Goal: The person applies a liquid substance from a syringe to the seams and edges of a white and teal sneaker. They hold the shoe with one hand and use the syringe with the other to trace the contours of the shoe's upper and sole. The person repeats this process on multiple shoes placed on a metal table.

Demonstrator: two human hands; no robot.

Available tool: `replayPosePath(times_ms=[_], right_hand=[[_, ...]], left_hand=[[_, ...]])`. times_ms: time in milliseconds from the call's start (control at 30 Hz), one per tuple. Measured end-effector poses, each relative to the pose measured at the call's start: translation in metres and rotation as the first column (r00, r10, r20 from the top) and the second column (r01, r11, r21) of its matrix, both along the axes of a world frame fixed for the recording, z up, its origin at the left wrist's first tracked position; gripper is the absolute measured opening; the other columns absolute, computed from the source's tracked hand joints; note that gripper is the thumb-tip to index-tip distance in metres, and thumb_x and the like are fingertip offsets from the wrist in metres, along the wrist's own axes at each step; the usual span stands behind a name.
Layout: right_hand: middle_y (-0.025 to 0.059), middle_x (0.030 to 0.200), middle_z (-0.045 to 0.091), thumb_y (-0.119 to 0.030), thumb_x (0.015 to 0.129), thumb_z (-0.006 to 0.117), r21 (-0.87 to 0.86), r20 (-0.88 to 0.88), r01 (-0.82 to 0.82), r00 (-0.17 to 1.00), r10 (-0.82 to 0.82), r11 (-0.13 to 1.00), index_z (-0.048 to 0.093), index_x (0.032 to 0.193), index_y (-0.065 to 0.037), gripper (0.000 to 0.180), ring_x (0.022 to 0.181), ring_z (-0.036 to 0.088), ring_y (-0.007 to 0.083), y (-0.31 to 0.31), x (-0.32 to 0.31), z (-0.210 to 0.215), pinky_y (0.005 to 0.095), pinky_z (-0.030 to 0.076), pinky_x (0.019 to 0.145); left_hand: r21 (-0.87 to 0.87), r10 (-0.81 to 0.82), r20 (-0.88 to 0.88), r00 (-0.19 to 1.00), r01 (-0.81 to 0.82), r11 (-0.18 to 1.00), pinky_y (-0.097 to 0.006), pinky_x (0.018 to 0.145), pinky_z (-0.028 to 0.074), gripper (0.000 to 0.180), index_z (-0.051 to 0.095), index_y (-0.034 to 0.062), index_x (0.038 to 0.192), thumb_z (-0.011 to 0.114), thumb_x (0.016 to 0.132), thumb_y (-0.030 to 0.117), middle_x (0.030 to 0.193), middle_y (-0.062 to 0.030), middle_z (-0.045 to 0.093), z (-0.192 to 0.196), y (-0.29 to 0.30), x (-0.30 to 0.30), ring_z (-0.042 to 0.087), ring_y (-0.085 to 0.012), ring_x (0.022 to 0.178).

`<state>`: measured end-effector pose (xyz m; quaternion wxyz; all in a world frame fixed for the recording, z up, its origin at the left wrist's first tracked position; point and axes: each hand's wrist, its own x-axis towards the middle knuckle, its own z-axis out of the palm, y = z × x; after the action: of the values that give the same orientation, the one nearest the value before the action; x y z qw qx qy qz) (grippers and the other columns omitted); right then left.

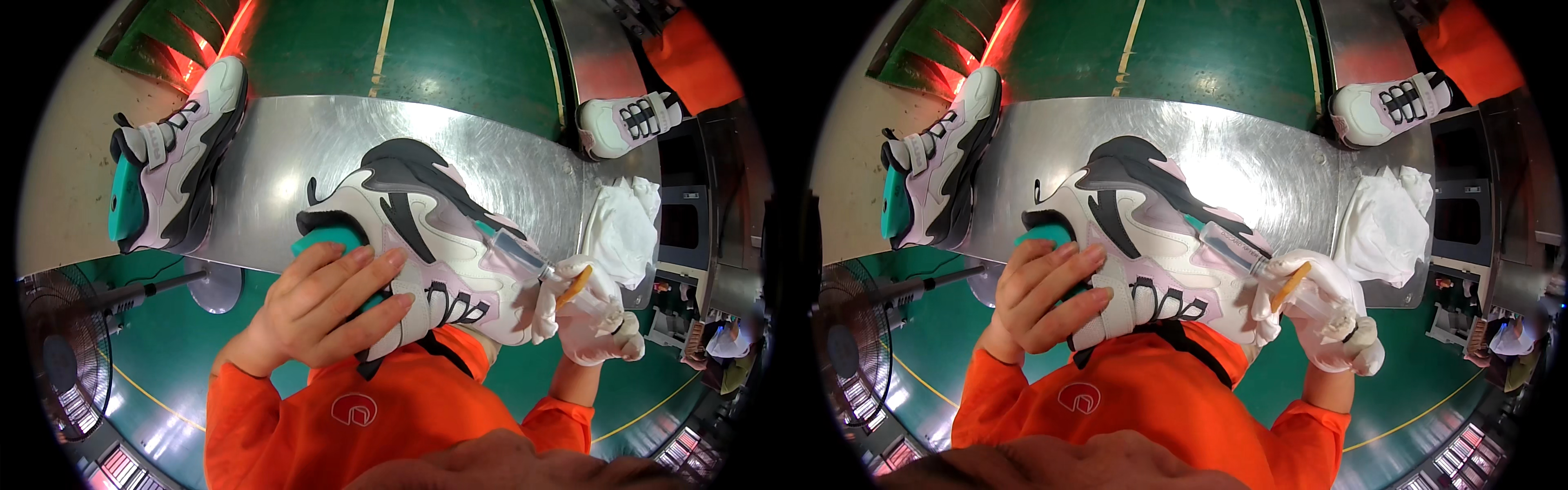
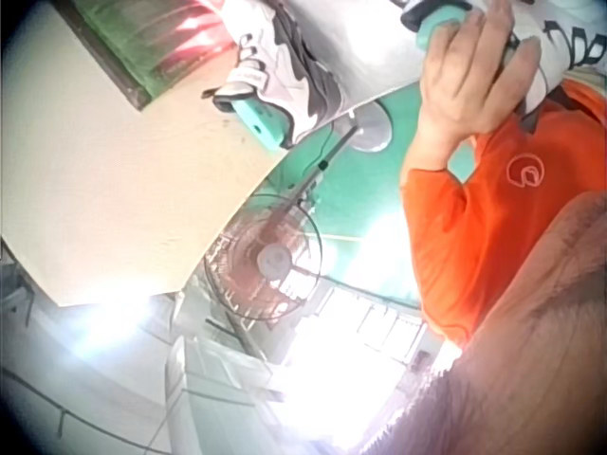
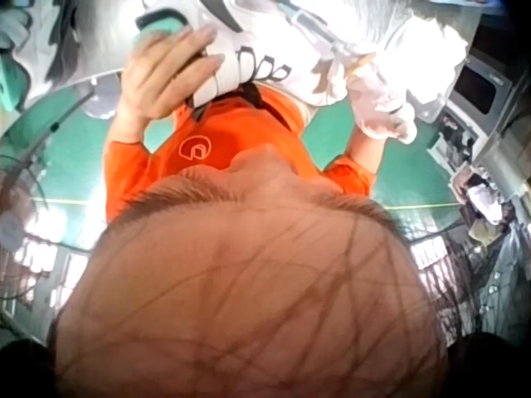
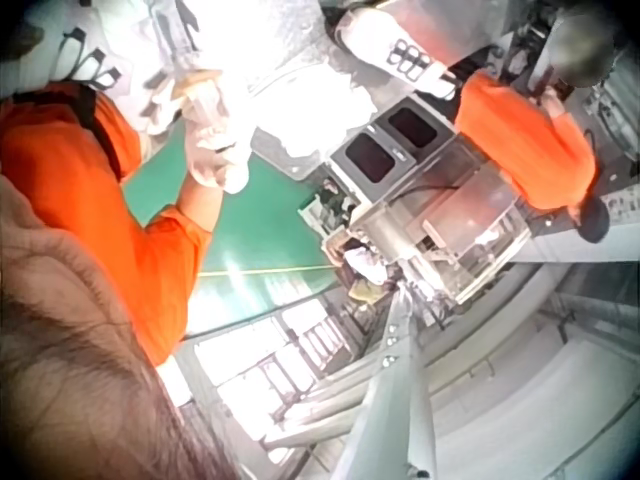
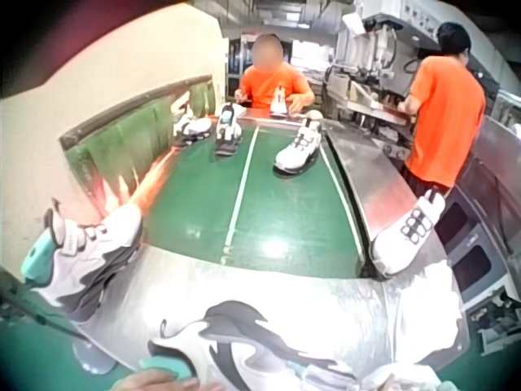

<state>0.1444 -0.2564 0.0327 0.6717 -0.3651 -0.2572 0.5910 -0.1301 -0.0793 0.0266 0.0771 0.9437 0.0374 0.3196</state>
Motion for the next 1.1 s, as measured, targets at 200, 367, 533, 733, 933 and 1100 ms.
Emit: replayPosePath(times_ms=[200,367,533,733,933,1100], right_hand=[[0.0246,0.094,0.061,-0.06,0.05,0.083,-0.022,0.017,0.0,1.0,0.0,1.0,0.048,0.123,0.019,0.114,0.077,0.063,0.03,-0.004,0.001,0.007,0.0354,0.051,0.064],[0.0247,0.095,0.062,-0.058,0.05,0.084,-0.054,0.054,0.008,0.999,-0.005,0.999,0.048,0.124,0.019,0.113,0.079,0.064,0.0304,-0.01,0.006,0.016,0.0355,0.052,0.066],[0.0274,0.102,0.063,-0.05,0.052,0.087,-0.159,0.095,0.02,0.995,-0.005,0.987,0.048,0.126,0.018,0.108,0.085,0.065,0.0313,-0.02,0.009,0.03,0.037,0.054,0.068],[0.0306,0.11,0.062,-0.052,0.052,0.086,-0.193,0.224,0.066,0.974,-0.022,0.979,0.047,0.126,0.019,0.109,0.083,0.065,0.0316,-0.031,0.013,0.043,0.038,0.054,0.062],[0.0321,0.11,0.061,-0.054,0.049,0.086,-0.189,0.294,0.179,0.948,-0.119,0.966,0.049,0.121,0.02,0.11,0.076,0.062,0.0327,-0.055,0.013,0.036,0.0393,0.053,0.053],[0.0321,0.109,0.061,-0.054,0.05,0.087,-0.172,0.263,0.159,0.959,-0.11,0.972,0.048,0.123,0.019,0.11,0.077,0.062,0.0329,-0.063,0.014,0.036,0.0402,0.053,0.053]], left_hand=[[0.004,0.01,0.008,1.0,-0.01,1.0,-0.041,0.08,0.053,0.026,0.067,0.0123,0.105,0.069,0.079,0.01,0.117,-0.0137,0.069,0.001,-0.001,0.0,0.061,-0.0271,0.101],[-0.011,0.001,0.007,1.0,-0.001,1.0,-0.041,0.08,0.054,0.025,0.067,0.0118,0.103,0.07,0.078,0.01,0.116,-0.0136,0.069,0.001,-0.001,0.001,0.062,-0.0275,0.1],[-0.016,0.002,-0.012,1.0,-0.002,1.0,-0.042,0.08,0.054,0.025,0.067,0.0109,0.101,0.071,0.076,0.009,0.115,-0.014,0.069,0.002,-0.001,0.001,0.062,-0.028,0.1],[0.031,0.007,0.015,1.0,-0.008,1.0,-0.037,0.075,0.052,0.026,0.07,0.012,0.104,0.066,0.078,0.008,0.119,-0.0127,0.067,-0.002,0.0,0.003,0.06,-0.0254,0.099],[0.031,0.021,0.044,0.999,-0.022,0.999,-0.039,0.074,0.053,0.026,0.069,0.0097,0.1,0.069,0.074,0.005,0.117,-0.0128,0.068,0.002,-0.003,0.007,0.061,-0.0258,0.096],[0.019,0.014,0.035,0.999,-0.014,1.0,-0.039,0.072,0.053,0.026,0.068,0.0055,0.098,0.071,0.072,0.006,0.114,-0.0156,0.068,0.005,-0.004,0.011,0.061,-0.0267,0.092]])
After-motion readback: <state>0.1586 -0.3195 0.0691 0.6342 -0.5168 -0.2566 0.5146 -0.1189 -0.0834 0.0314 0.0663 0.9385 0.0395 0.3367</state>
